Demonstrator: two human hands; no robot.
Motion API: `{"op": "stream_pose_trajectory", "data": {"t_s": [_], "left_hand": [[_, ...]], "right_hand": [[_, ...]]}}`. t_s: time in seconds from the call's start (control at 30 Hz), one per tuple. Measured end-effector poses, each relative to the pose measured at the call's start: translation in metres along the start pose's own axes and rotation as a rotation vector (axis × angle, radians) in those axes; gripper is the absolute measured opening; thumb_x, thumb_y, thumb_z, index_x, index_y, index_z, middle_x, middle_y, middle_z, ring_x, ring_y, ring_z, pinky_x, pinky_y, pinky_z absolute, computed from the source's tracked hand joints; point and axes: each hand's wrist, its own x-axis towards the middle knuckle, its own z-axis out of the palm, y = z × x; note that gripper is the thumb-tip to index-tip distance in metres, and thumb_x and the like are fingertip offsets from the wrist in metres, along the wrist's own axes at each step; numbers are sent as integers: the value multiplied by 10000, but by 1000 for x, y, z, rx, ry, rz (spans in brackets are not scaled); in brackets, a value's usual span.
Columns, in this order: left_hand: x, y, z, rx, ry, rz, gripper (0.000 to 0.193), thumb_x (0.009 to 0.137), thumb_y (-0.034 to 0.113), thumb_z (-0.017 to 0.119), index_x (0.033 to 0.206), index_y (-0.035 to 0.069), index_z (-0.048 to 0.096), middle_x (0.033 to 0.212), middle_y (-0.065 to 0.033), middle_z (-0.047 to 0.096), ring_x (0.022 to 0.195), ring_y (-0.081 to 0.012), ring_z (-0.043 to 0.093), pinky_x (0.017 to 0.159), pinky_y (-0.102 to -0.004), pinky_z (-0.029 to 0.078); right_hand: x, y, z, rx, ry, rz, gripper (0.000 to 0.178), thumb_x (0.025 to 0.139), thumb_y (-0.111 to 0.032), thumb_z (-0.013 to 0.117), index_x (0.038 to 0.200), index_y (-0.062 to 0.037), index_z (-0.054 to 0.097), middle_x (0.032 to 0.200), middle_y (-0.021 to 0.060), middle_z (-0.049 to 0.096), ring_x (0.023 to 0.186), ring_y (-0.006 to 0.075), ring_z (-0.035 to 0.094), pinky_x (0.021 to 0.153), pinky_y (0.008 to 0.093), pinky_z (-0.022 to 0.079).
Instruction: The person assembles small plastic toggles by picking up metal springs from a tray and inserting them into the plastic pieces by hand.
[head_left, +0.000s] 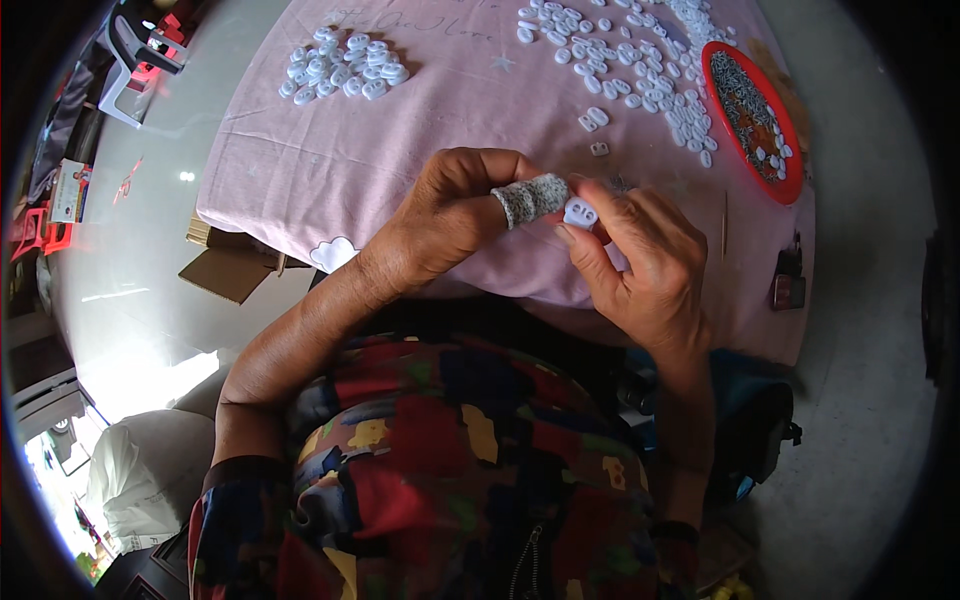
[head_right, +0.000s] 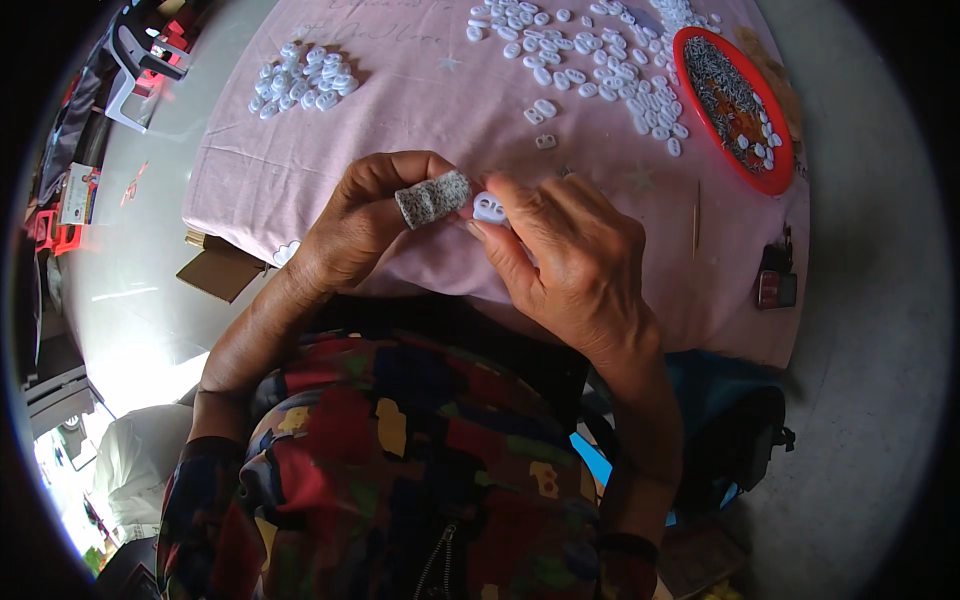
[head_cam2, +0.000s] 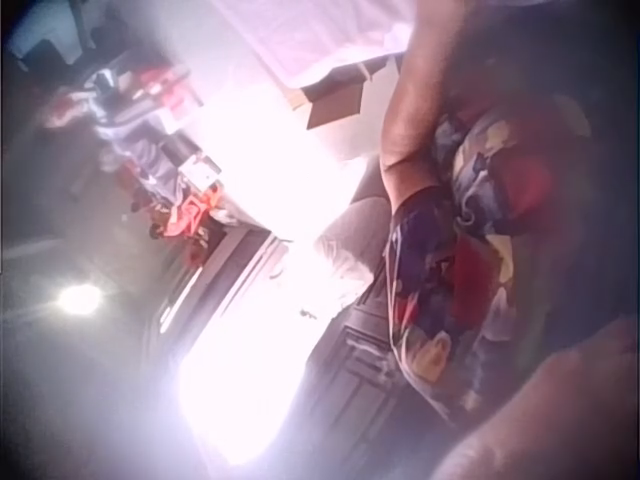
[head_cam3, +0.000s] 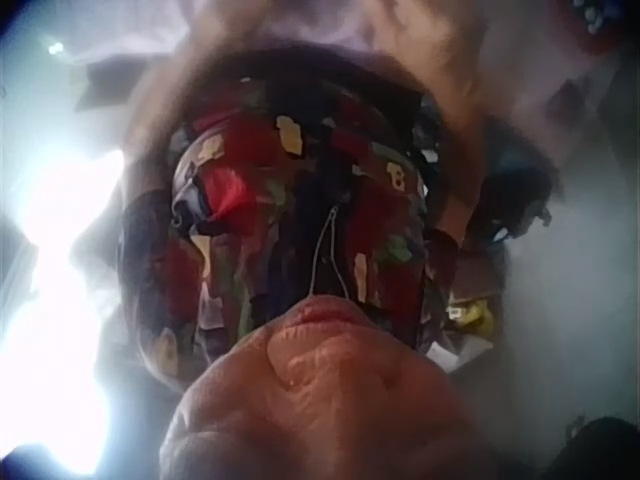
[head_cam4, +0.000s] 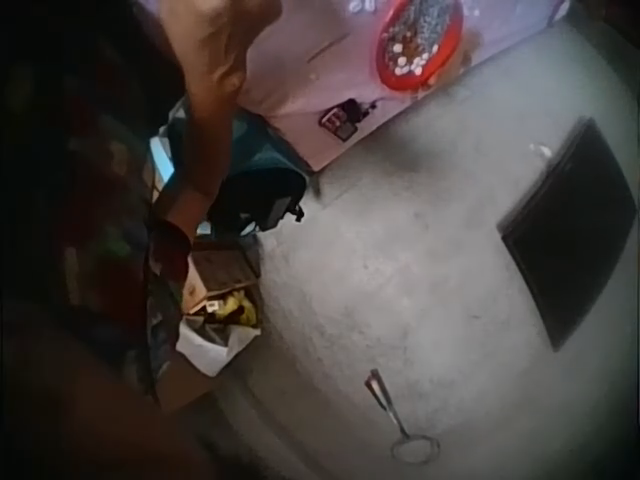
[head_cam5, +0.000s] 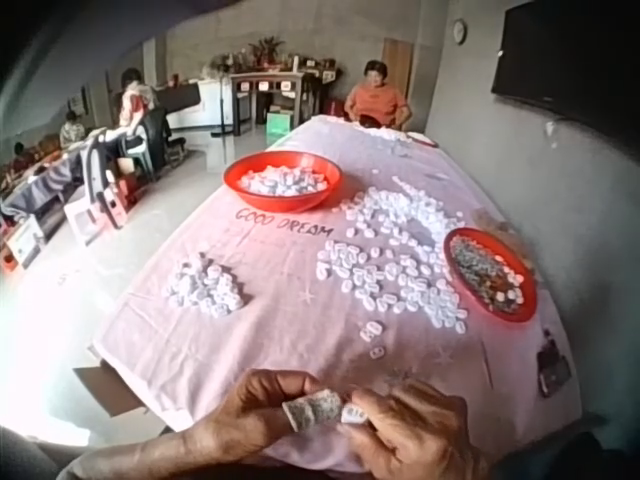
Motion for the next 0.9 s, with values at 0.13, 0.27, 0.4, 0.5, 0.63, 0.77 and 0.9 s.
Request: {"op": "stream_pose_trajectory", "data": {"t_s": [0.13,0.27,0.4,0.5,0.63,0.77,0.9], "left_hand": [[0,-6,1,-85,-14,68,148,898,60,601,1008,-19,662,961,-50,689,915,-96,624,842,-237,488],[2,-7,-1,-109,-69,26,169,857,31,607,1009,-20,661,959,-42,687,929,-83,618,831,-225,483],[1,-4,2,-75,-41,6,160,860,35,604,1002,-15,660,936,-31,682,894,-73,611,799,-214,473],[0,0,3,-71,-24,-50,295,787,-133,500,1014,-58,674,913,-57,689,887,-91,621,814,-224,491],[-1,4,-4,24,54,37,137,883,24,609,1004,-12,664,930,-29,678,845,-72,606,755,-215,472],[6,18,-44,463,400,111,100,902,59,630,969,12,689,889,-24,691,836,-83,608,752,-244,476],[14,22,-86,859,674,269,176,836,139,704,970,26,711,879,-103,732,804,-170,690,746,-302,534]], "right_hand": [[-1,-2,2,-2,-3,1,330,767,-52,749,1075,21,658,760,105,628,634,237,593,565,337,469],[-1,-6,3,27,-4,20,299,769,-32,726,1053,31,660,736,110,607,617,249,571,557,350,457],[-2,-5,5,24,-16,35,278,773,-29,710,1040,34,661,728,109,603,623,252,574,564,357,461],[-1,-8,6,56,16,66,306,760,-34,719,1052,37,660,724,109,603,634,255,584,570,355,466],[-1,-4,13,70,-8,80,324,762,-47,730,1073,17,668,736,103,616,649,243,601,579,342,474],[-17,34,10,48,32,254,279,807,-100,726,1074,-28,691,776,109,650,684,220,629,605,326,491],[-12,61,6,-86,38,351,216,829,-98,694,1037,-40,700,821,126,659,720,254,641,637,337,499]]}}
